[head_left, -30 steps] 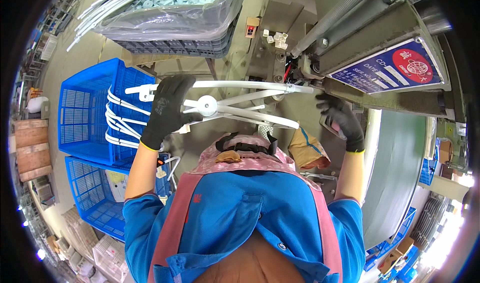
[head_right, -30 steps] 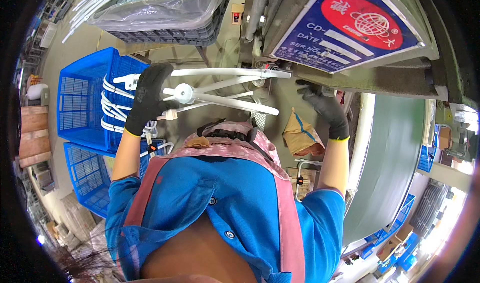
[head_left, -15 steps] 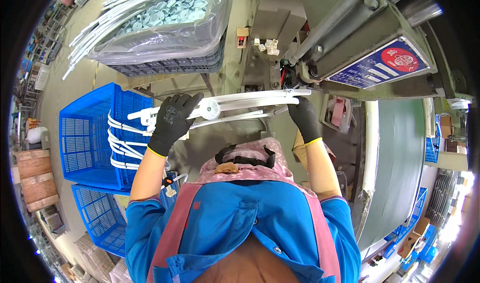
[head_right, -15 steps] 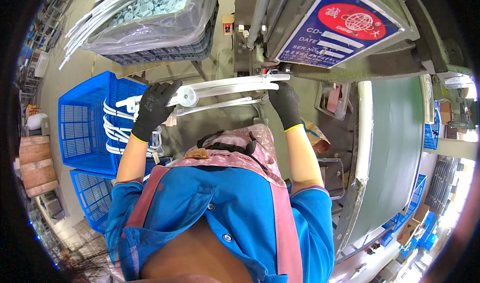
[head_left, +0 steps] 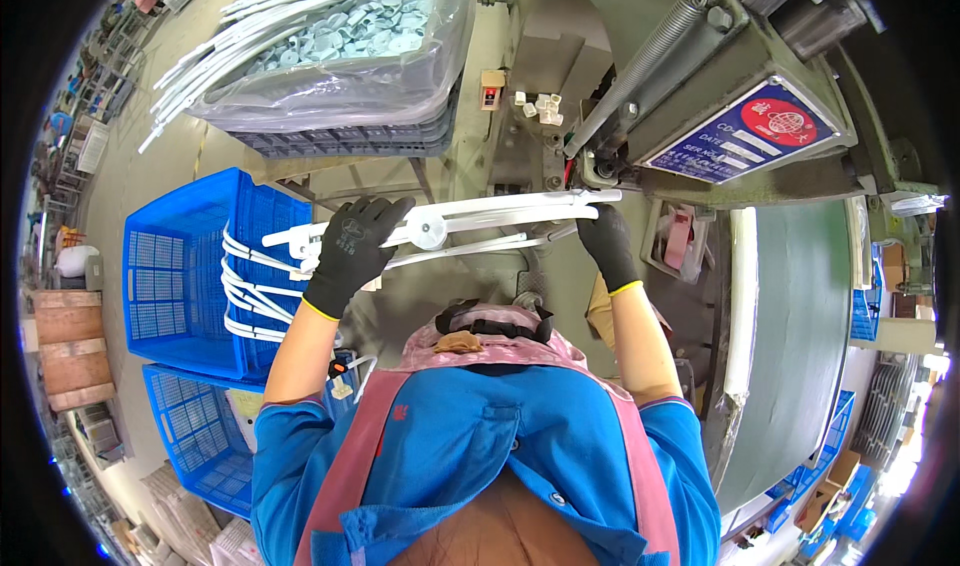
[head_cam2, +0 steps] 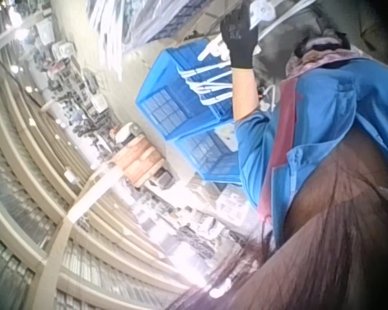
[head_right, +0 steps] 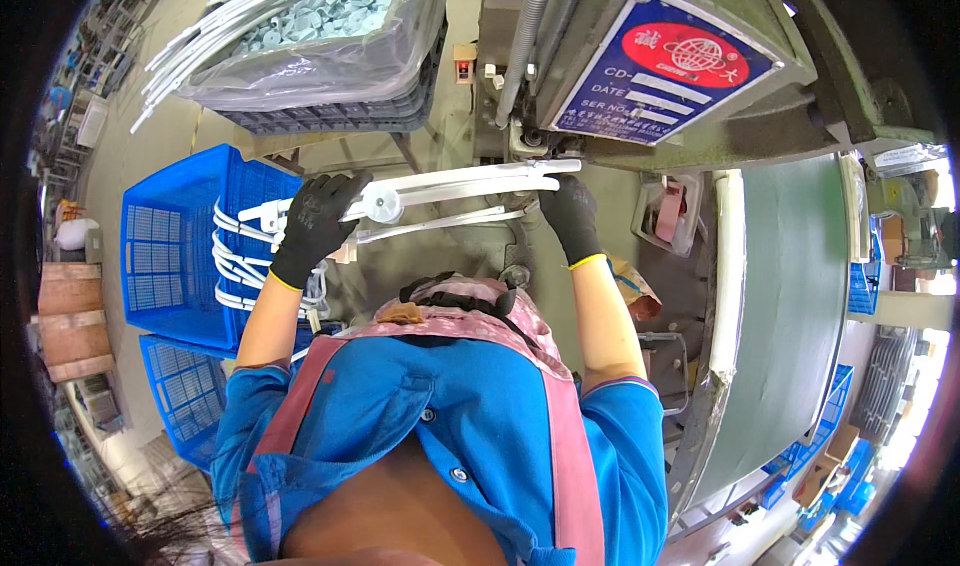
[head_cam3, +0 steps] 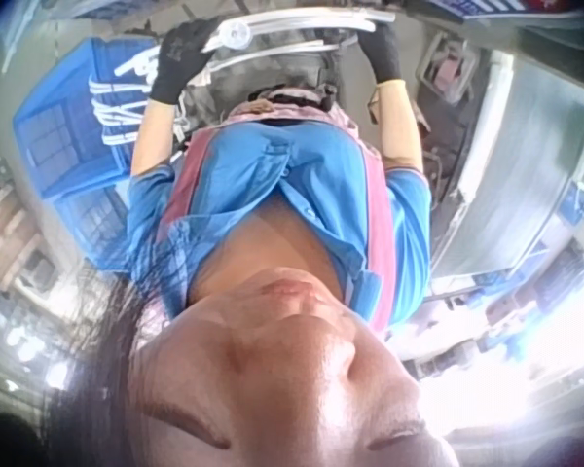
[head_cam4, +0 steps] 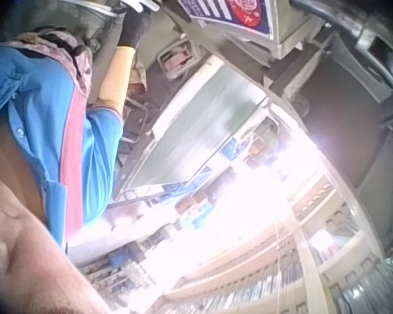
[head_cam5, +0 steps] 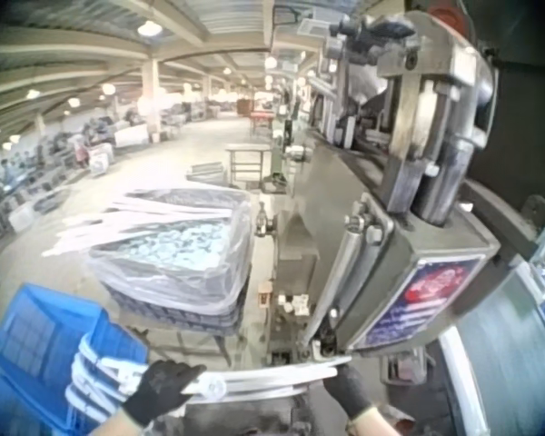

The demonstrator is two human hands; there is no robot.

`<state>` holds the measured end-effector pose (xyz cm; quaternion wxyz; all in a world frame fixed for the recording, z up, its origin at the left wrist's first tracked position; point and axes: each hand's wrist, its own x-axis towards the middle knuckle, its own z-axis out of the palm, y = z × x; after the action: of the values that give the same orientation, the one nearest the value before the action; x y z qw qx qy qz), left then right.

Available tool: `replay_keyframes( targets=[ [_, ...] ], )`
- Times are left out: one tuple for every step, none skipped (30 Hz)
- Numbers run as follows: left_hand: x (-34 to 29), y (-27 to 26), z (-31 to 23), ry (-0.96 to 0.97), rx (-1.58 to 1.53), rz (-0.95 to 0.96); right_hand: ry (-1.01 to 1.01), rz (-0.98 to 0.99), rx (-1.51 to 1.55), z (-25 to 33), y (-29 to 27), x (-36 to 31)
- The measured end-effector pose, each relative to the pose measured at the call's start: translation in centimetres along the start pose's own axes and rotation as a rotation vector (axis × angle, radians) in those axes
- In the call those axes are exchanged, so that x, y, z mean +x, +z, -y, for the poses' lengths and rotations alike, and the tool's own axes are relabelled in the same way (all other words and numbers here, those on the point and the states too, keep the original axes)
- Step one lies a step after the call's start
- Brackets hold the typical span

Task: The person assembles white plastic hangers by inserting rods into a central hub and attaching small plastic components. They repeatedly pick up parts from a container, assemble them by hand, and place the finished hangers into blue baskets.

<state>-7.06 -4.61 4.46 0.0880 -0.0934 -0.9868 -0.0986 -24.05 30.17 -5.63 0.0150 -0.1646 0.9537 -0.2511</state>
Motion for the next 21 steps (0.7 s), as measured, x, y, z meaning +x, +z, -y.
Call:
replay_keyframes(
  targets=[
    [0.0,0.0,0.0,-0.003,0.001,0.001,-0.010,-0.008,-0.002,-0.9,0.5,0.0],
    [-0.1,0.0,0.0,0.003,0.008,-0.009,-0.022,-0.016,0.000,-0.6,0.6,0.0],
    [-0.2,-0.1,0.0,0.009,0.014,-0.019,-0.013,-0.010,0.031,-0.4,0.6,0.1],
    [-0.2,-0.2,0.0,0.016,0.021,-0.028,-0.004,-0.005,0.062,-0.2,0.5,0.2],
    [-0.1,-0.6,-0.2,0.005,0.012,-0.028,0.009,-0.002,0.088,0.1,0.1,0.2],
    [0.1,-1.5,-0.4,-0.005,0.003,-0.028,0.061,-0.012,0.276,-0.2,0.3,0.2],
    [0.3,-2.2,-0.6,-0.014,-0.006,-0.028,0.113,-0.022,0.465,-0.8,0.6,0.2],
    [0.3,-2.7,-0.8,-0.052,-0.038,0.051,0.152,-0.024,0.652,-1.1,0.7,0.4],
    [0.3,-2.8,-1.0,-0.024,-0.014,0.008,0.131,-0.056,0.743,-1.0,0.7,0.2],
    [0.2,-2.6,-1.5,0.006,0.010,-0.036,0.109,-0.087,0.834,-0.8,0.7,-0.8],
    [0.1,-2.4,-2.0,0.035,0.039,-0.079,0.085,-0.119,0.929,-0.3,0.8,-2.1],
    [-0.2,-1.2,-2.5,0.102,0.053,-0.123,0.089,-0.094,0.928,0.2,0.9,-3.6],
    [0.3,-1.0,-3.3,0.234,-0.089,-0.169,0.090,-0.068,0.923,0.9,0.9,-5.1],
    [0.5,0.8,-5.2,0.197,-0.129,-0.169,0.044,-0.048,0.862,3.0,0.0,-6.4],
    [0.6,2.4,-7.1,0.162,-0.169,-0.172,-0.005,-0.027,0.803,5.0,-0.7,-7.8],
    [1.5,1.0,-9.0,0.035,-0.220,-0.039,-0.116,-0.031,0.616,5.7,0.1,-9.3],
    [1.9,1.1,-9.4,0.031,-0.263,-0.127,-0.232,-0.040,0.427,6.1,0.6,-9.7],
    [1.7,2.4,-8.6,-0.002,-0.310,-0.287,-0.242,0.033,0.519,8.5,-2.7,-9.1],
    [1.5,3.8,-7.7,-0.030,-0.354,-0.452,-0.251,0.110,0.605,10.5,-6.1,-8.6],
    [1.5,4.0,-6.8,-0.144,-0.477,-0.504,-0.359,-0.029,0.485,8.3,-6.7,-8.2],
    [1.3,3.7,-5.5,-0.183,-0.682,-0.492,-0.339,-0.064,0.327,5.8,-9.3,-7.8]
  ],
)
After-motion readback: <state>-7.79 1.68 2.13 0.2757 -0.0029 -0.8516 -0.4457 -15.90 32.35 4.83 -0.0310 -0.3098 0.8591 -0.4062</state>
